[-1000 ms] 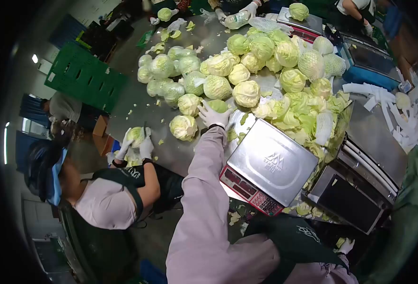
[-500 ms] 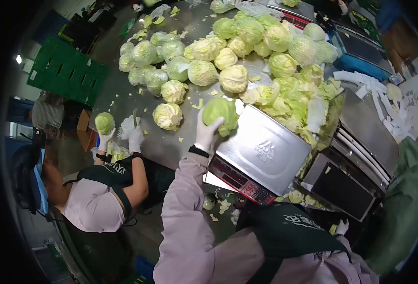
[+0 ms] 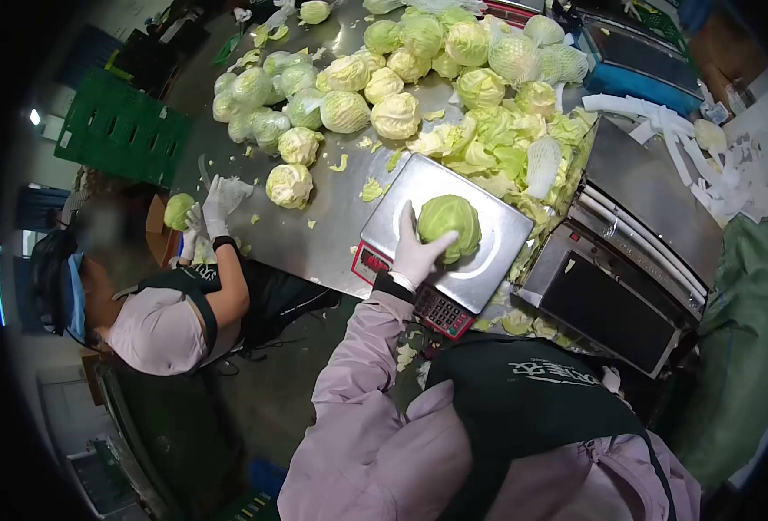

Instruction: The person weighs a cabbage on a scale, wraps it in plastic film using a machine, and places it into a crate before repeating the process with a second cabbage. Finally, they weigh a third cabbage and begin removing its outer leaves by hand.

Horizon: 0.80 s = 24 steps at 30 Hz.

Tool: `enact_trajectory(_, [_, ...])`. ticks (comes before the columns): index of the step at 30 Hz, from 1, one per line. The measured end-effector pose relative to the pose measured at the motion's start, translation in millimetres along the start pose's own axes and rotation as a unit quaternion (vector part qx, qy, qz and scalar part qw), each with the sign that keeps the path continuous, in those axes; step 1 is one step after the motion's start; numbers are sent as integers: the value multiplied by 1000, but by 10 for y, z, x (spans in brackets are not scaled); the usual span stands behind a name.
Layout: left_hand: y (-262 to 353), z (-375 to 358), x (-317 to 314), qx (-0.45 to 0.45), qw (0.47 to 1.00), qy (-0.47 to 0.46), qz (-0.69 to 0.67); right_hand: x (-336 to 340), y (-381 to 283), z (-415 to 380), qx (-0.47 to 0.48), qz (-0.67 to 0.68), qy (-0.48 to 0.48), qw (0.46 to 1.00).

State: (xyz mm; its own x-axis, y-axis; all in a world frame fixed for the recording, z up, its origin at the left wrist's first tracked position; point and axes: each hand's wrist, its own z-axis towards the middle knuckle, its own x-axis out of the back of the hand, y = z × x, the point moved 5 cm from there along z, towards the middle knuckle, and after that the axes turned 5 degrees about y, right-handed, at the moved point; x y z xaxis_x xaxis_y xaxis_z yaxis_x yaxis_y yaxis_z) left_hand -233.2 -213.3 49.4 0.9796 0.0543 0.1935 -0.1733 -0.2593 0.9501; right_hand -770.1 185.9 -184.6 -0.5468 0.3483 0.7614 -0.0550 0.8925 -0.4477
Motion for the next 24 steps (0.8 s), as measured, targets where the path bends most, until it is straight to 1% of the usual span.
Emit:
enact_trajectory(1, [-204,119,113,-48,998,32,12,-75,240,135,-1,-2,-8,1000])
enact_trajectory(3, [-52,81,344,-60,992,91,-60,-304,676,439,-41,96,-33,994])
enact_trajectory(5, [234,-5,716,-115,980,159,39,-253,596,379,-24,56,-63,996])
enact_trajectory(7, [476,-119,1007,-135,968,213,3,-134,406,339,11,21,-82,996])
enact_trajectory(8, [539,-162,1134,-131,964,227,-38,-35,280,327,33,13,-88,995])
enact_trajectory(9, [569,-194,1257,-129,959,240,-81,277,8,273,84,16,-89,992])
enact_trajectory(11, [656,-268,1444,-171,950,251,-79,501,-290,218,127,9,-90,988])
enact_trajectory(13, [797,-380,1499,-184,943,265,-77,639,-498,246,156,2,-91,983])
enact_trajectory(14, [873,-426,1485,-180,941,265,-106,663,-558,269,167,-3,-95,981])
enact_trajectory(16, [962,-491,1464,-192,940,262,-105,641,-591,298,179,-17,-108,978])
enact_trajectory(19, [969,-517,1412,-213,940,248,-100,437,-485,329,180,-40,-138,973])
enact_trajectory(20, [955,-503,1347,-211,940,241,-120,151,-357,453,158,-59,-139,976])
enact_trajectory(21, [948,-493,1273,-208,940,233,-139,53,-182,386,139,-65,-152,976])
enact_trajectory(22, [956,-495,1170,-189,946,226,-137,-29,-56,337,126,-67,-164,976])
enact_trajectory(23, [878,-445,1080,-182,955,215,-95,-90,25,322,118,-64,-173,976])
enact_trajectory(24, [785,-393,964,-171,959,190,-121,-156,83,319,115,-57,-181,975])
